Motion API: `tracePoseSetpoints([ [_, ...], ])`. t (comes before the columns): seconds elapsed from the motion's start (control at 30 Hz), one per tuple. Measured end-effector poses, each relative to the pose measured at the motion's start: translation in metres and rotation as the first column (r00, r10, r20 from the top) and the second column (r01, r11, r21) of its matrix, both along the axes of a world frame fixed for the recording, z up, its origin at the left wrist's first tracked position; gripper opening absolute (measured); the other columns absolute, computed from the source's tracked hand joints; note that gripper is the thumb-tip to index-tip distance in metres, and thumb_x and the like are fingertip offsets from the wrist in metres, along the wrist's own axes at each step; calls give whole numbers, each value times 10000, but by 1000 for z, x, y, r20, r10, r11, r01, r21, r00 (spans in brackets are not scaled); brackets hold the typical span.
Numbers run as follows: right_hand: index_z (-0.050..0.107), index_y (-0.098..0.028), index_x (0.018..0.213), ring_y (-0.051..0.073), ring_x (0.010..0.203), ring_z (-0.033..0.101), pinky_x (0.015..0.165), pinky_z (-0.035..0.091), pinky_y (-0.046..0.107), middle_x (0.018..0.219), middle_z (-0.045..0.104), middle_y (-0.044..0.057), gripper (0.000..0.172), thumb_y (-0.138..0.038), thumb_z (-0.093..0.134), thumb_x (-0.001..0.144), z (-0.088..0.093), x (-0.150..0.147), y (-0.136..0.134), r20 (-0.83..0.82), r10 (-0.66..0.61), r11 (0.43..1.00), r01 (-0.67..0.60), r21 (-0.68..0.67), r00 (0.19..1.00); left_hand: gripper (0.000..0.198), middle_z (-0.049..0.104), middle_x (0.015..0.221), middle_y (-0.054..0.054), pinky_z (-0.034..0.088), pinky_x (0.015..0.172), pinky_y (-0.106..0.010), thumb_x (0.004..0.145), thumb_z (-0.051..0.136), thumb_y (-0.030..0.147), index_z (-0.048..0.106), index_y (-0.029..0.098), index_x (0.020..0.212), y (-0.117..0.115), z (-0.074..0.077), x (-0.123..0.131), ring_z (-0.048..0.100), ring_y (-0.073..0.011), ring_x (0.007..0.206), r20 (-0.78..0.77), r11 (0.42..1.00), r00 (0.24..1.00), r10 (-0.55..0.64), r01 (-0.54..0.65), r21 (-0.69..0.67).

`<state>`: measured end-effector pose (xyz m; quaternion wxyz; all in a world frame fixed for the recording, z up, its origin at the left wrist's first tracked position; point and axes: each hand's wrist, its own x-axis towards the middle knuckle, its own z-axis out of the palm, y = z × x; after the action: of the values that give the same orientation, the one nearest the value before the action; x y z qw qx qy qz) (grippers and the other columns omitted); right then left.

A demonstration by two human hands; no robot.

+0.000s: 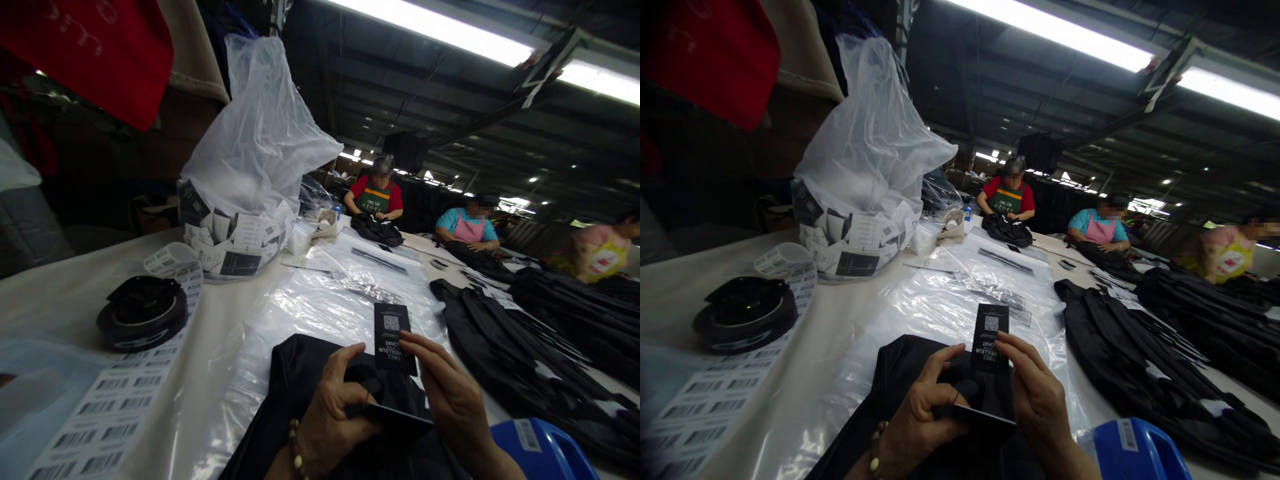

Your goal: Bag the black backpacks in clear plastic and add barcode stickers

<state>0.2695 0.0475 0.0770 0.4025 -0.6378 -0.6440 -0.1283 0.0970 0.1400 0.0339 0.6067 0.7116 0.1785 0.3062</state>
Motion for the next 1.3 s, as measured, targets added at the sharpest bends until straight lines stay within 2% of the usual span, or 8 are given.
tracePoseSetpoints([
  [0.13,621,-308,1091,190,1090,571,879,516,275,1180,608,23,276,-224,484,868,2,-12,-11,-208,23,1000,-26,-12,978,80,353,1427,-19,211,1099,-406,608,752,175,720,237,649,-2,2,-1,325,-288,1293,20,1000,1000,-24,24,-6],
  [0.3,684,-279,857,189,906,646,778,559,274,971,682,21,116,-231,664,753,-2,-23,-7,-488,-4,988,79,133,873,132,352,1430,-16,198,1098,-419,569,750,124,708,229,638,-3,2,0,305,-291,1302,28,998,1000,-11,13,-60],
  [0.4,677,-271,832,174,879,647,756,560,255,942,681,16,115,-217,688,731,-3,-26,-5,-577,34,972,107,209,816,82,371,1421,-25,213,1085,-442,576,754,172,698,219,613,-2,0,-1,340,-303,1279,54,996,999,-3,7,-88],
  [0.53,664,-260,866,156,894,624,759,550,235,971,647,25,159,-158,662,745,1,-32,-10,-486,52,955,99,279,872,87,390,1410,-44,187,1091,-454,578,764,234,684,202,587,-1,1,-2,358,-314,1265,91,993,996,14,-3,-120],
  [0.73,661,-241,886,134,864,614,725,554,205,975,581,26,205,-98,647,739,12,-46,-17,-304,-1,938,106,330,953,109,377,1418,-45,169,1091,-450,560,783,255,691,211,600,-1,4,-2,314,-320,1291,128,985,992,-6,28,-172],
  [0.9,649,-266,973,150,886,641,738,568,233,1080,583,27,297,-90,650,734,13,-49,-16,-389,53,939,87,332,920,97,375,1418,-41,158,1092,-445,576,765,240,674,204,570,0,2,0,311,-319,1290,128,984,991,-22,45,-175],
  [1.07,532,-306,1189,143,789,678,664,581,217,925,697,-3,521,-82,653,735,14,-52,-17,-509,97,939,91,331,855,108,369,1421,-42,143,1098,-451,585,759,231,659,197,560,0,0,0,320,-319,1283,116,982,993,-31,52,-181],
  [1.3,615,-281,1079,149,837,675,754,563,215,971,704,-5,414,-101,679,711,18,-61,-18,-522,74,937,121,328,850,131,393,1405,-59,147,1103,-438,590,774,273,666,200,581,0,-1,0,323,-310,1290,129,980,991,-23,48,-193],
])
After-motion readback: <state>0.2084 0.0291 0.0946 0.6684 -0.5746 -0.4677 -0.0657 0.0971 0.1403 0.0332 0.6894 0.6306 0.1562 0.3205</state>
